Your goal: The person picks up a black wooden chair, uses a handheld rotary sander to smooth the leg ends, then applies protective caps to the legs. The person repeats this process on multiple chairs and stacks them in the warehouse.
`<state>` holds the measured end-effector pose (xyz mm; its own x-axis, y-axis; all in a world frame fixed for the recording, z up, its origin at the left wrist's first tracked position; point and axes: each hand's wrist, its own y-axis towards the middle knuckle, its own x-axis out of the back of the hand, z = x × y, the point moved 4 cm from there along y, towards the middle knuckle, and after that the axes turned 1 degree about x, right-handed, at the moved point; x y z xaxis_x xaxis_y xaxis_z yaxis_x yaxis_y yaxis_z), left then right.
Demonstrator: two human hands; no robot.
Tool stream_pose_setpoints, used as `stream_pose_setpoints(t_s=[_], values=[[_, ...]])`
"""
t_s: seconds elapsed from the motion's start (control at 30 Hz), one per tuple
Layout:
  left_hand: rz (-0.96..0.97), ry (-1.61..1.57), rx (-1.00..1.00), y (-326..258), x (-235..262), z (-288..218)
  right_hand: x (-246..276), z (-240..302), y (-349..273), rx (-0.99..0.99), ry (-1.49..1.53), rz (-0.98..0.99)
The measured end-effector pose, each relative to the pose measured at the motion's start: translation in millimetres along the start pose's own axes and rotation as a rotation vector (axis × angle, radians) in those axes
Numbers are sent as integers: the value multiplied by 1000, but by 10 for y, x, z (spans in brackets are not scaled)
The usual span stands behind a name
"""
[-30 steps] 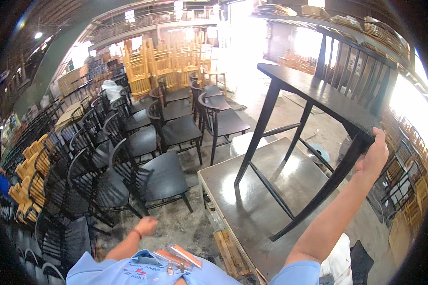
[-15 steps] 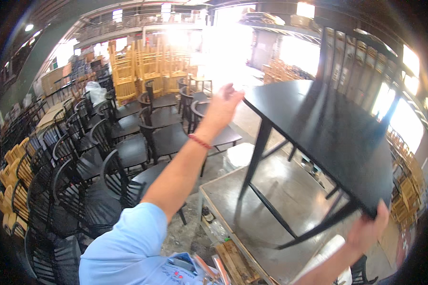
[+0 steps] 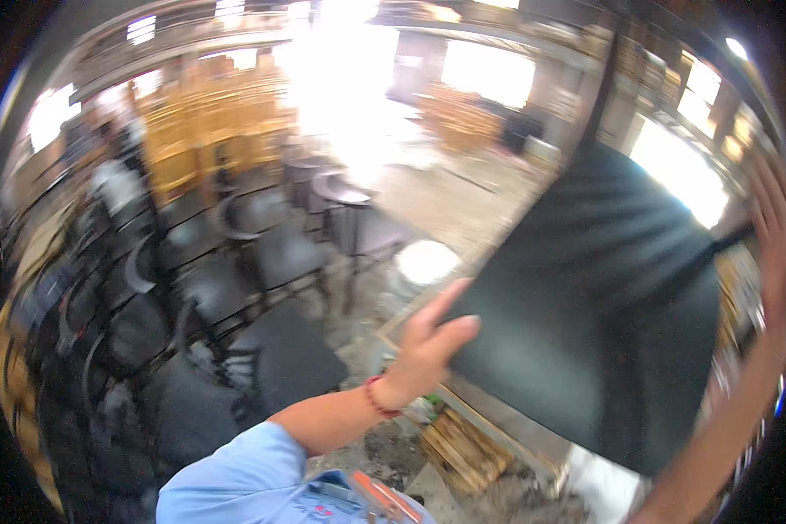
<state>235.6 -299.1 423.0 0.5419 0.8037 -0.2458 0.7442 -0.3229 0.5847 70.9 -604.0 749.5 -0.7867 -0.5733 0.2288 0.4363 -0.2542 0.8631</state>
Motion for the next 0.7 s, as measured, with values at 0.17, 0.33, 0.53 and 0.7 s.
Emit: stream_pose_setpoints(t_s=[0.17,0.33,0.53,0.7], values=[[27,-143,-14,-709,-362,19,-423,734,312,31,215,-402],[389,27,-227,-1161,-644,234,-40,1015,-263,242,-70,-530],[293,93,0,286,-1144,1045,1445,1144,-1531,-410,363,-386],[39,-433,507,2028,-783,1715,1966,1296,-2705,-316,642,-497]])
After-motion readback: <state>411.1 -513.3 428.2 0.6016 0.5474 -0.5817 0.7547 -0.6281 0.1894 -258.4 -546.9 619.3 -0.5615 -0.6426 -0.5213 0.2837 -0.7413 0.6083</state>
